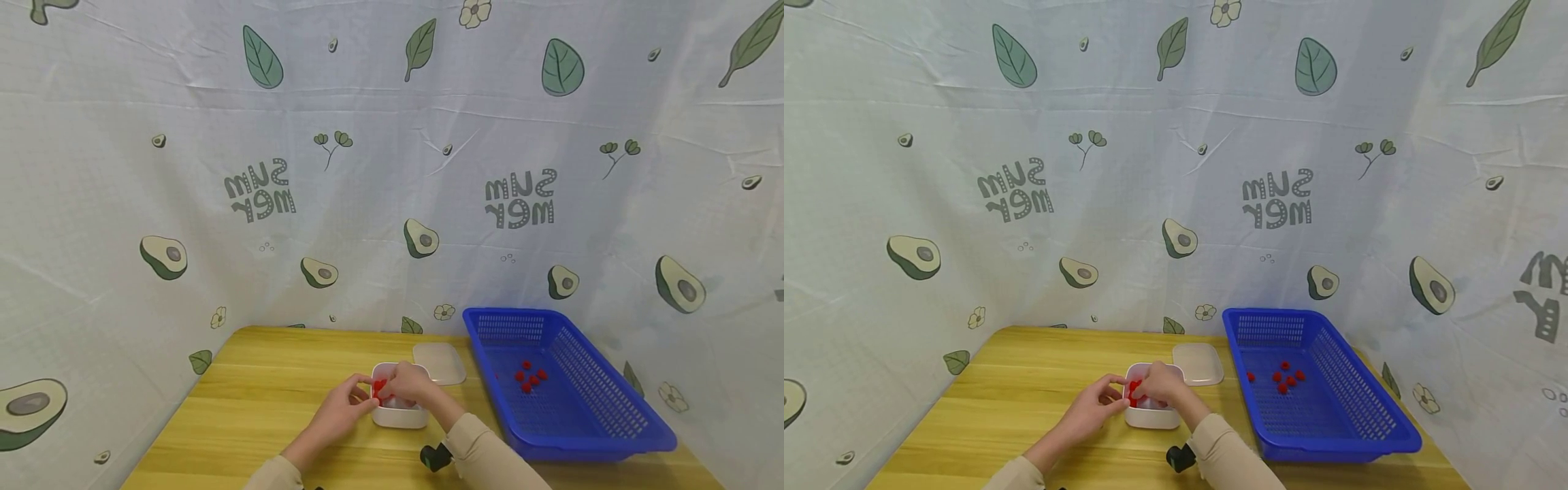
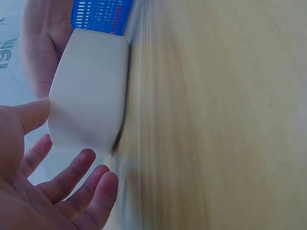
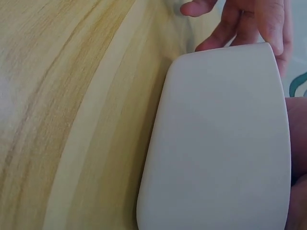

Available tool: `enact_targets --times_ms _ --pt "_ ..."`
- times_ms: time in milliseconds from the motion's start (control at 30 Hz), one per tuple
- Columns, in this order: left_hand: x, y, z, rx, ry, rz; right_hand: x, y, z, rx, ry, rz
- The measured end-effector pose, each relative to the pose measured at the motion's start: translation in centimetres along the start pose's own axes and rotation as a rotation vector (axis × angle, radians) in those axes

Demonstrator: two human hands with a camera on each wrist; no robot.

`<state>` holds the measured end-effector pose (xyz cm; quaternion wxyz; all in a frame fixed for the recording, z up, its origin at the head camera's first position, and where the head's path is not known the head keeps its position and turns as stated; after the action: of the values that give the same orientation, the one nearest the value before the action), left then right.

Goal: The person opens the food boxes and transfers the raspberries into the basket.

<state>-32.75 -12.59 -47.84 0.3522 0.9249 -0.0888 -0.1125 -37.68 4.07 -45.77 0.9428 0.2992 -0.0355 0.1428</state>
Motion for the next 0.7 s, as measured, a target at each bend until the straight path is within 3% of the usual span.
enact_targets --times_ms 200,700 --pt "0.03 -0.07 0.09 0.001 0.014 0.007 -0.17 -0.34 0.17 0.066 0.035 -0.001" --pt "0.17 -0.13 0.04 0.012 0.009 0.002 0.61 -0.70 0.44 0.033 0.119 0.026"
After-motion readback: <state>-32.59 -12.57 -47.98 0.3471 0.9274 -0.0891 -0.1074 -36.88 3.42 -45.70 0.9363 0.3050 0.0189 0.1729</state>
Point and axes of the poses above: each hand's wrist, its own x-axis away from the middle knuckle, its own y-axis out of the back of the hand, z = x × y, the point moved 3 cm from there along -x, towards the middle knuckle, and after that the axes turned 13 degrees about -x, right-handed, at the moved point
